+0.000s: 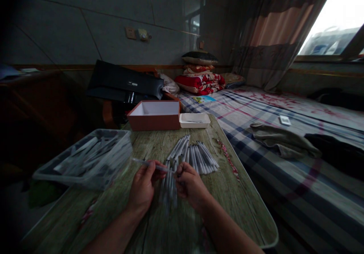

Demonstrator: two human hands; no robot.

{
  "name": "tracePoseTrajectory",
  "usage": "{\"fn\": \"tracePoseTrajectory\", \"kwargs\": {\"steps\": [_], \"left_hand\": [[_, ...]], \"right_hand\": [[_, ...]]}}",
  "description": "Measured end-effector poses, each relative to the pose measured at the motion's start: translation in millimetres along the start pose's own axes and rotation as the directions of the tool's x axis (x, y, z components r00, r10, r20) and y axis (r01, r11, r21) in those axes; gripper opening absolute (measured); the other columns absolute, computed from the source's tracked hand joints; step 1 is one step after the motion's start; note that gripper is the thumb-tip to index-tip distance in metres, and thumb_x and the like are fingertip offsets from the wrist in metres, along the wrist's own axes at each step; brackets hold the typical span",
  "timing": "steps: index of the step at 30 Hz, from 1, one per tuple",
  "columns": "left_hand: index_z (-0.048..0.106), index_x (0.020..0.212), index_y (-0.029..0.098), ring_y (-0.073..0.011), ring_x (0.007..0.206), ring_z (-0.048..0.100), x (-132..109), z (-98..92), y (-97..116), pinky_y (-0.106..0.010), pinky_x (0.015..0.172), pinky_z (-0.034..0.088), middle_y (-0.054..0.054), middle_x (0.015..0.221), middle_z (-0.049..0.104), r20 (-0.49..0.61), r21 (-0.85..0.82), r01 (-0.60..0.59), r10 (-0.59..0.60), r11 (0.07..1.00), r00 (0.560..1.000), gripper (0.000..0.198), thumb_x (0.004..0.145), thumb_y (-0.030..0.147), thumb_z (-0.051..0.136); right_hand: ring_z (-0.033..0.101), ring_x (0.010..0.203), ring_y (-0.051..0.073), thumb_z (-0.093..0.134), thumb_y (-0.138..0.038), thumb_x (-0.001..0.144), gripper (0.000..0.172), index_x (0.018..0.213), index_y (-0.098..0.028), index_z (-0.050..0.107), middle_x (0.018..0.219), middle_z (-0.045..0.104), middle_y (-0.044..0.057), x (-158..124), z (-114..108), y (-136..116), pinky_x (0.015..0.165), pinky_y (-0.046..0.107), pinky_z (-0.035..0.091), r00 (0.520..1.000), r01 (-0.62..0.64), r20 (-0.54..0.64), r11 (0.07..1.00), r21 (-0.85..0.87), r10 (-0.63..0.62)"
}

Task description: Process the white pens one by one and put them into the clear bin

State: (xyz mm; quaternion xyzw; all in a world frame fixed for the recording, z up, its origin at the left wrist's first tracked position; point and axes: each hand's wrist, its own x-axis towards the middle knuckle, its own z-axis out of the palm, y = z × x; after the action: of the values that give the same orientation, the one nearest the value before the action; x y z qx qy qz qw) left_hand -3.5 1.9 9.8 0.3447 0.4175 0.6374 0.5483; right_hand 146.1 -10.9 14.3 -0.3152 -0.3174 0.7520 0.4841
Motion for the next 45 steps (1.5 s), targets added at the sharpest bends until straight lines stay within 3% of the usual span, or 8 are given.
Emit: {"fn": "tracePoseTrajectory", "kwargs": {"steps": [12,19,21,28,32,37,40,45], "left_hand": [[0.058,0.106,0.019,-0.014,0.061,0.065,2,-0.2,4,-0.023,0.056,0.049,0.0,0.069,0.069,-0.024,-0.09,0.09,-0.093,0.992,0.995,0.037,0.076,0.04,0.065],[0.061,0.089,0.015,-0.0102,0.05,0.061,21,-5.4,4,-0.018,0.047,0.046,-0.003,0.062,0.066,-0.155,-0.452,0.348,-0.457,0.821,0.876,0.015,0.076,0.012,0.054],[0.06,0.08,0.014,-0.0089,0.048,0.057,22,-6.5,3,-0.016,0.042,0.042,-0.004,0.064,0.065,-0.09,-0.499,0.397,-0.502,0.771,0.86,0.015,0.071,0.007,0.051],[0.065,0.089,0.013,-0.0104,0.063,0.059,-1,0.5,1,-0.017,0.045,0.042,-0.007,0.092,0.068,0.295,-0.303,0.485,-0.403,0.82,0.866,0.037,0.055,0.002,0.054],[0.063,0.078,0.014,-0.0091,0.061,0.057,-5,4.8,-5,-0.018,0.051,0.044,-0.002,0.074,0.063,0.316,-0.219,0.485,-0.408,0.847,0.856,0.012,0.072,0.023,0.068],[0.052,0.063,0.015,-0.0057,0.042,0.044,5,2.7,-12,-0.018,0.044,0.039,0.006,0.049,0.044,0.27,-0.302,0.514,-0.445,0.803,0.854,0.022,0.08,0.024,0.063],[0.058,0.08,0.014,-0.0101,0.054,0.06,7,2.7,-12,-0.022,0.056,0.049,0.001,0.06,0.06,0.213,-0.393,0.623,-0.593,0.676,0.777,0.01,0.08,0.006,0.052],[0.062,0.083,0.011,-0.0147,0.068,0.068,0,6.3,-13,-0.026,0.07,0.052,-0.007,0.077,0.07,0.419,-0.352,0.756,-0.629,0.552,0.655,0.015,0.08,0.004,0.049]], "right_hand": [[0.023,0.035,0.003,0.068,-0.039,0.072,0.029,0.067,-0.018,0.048,0.047,0.038,-0.01,-2,-10,3,0.033,0.016,0.013,0.959,-0.226,0.113,0.944,-0.239,0.259],[0.04,0.041,0.005,0.072,-0.035,0.069,0.026,0.06,-0.014,0.06,0.05,0.051,-0.004,-14,-16,-19,0.04,0.016,0.028,0.718,-0.103,0.449,0.719,-0.688,0.532],[0.04,0.043,0.005,0.075,-0.039,0.066,0.03,0.062,-0.013,0.06,0.053,0.052,-0.004,-15,-15,-20,0.042,0.016,0.029,0.713,-0.113,0.473,0.75,-0.651,0.518],[0.026,0.039,0.003,0.07,-0.043,0.073,0.03,0.074,-0.016,0.057,0.05,0.036,-0.01,-5,-16,1,0.037,0.018,0.019,0.961,-0.095,0.21,0.926,-0.365,0.182],[0.026,0.041,0.004,0.065,-0.039,0.076,0.026,0.073,-0.015,0.057,0.051,0.036,-0.008,1,-10,7,0.038,0.019,0.017,0.979,-0.044,0.141,0.823,-0.566,0.149],[0.028,0.044,0.007,0.049,-0.024,0.077,0.009,0.083,-0.019,0.051,0.055,0.036,-0.008,3,-6,6,0.041,0.019,0.022,0.996,0.084,0.048,0.843,-0.531,-0.069],[0.039,0.054,0.011,0.043,-0.016,0.075,0.01,0.082,-0.02,0.049,0.062,0.041,-0.005,1,-3,5,0.049,0.021,0.033,0.909,0.279,-0.045,0.686,-0.672,-0.414],[0.048,0.082,0.019,0.04,-0.01,0.08,0.016,0.082,-0.019,0.052,0.086,0.05,0.005,-7,11,10,0.073,0.031,0.041,0.698,0.455,0.256,0.138,-0.88,-0.669]]}}
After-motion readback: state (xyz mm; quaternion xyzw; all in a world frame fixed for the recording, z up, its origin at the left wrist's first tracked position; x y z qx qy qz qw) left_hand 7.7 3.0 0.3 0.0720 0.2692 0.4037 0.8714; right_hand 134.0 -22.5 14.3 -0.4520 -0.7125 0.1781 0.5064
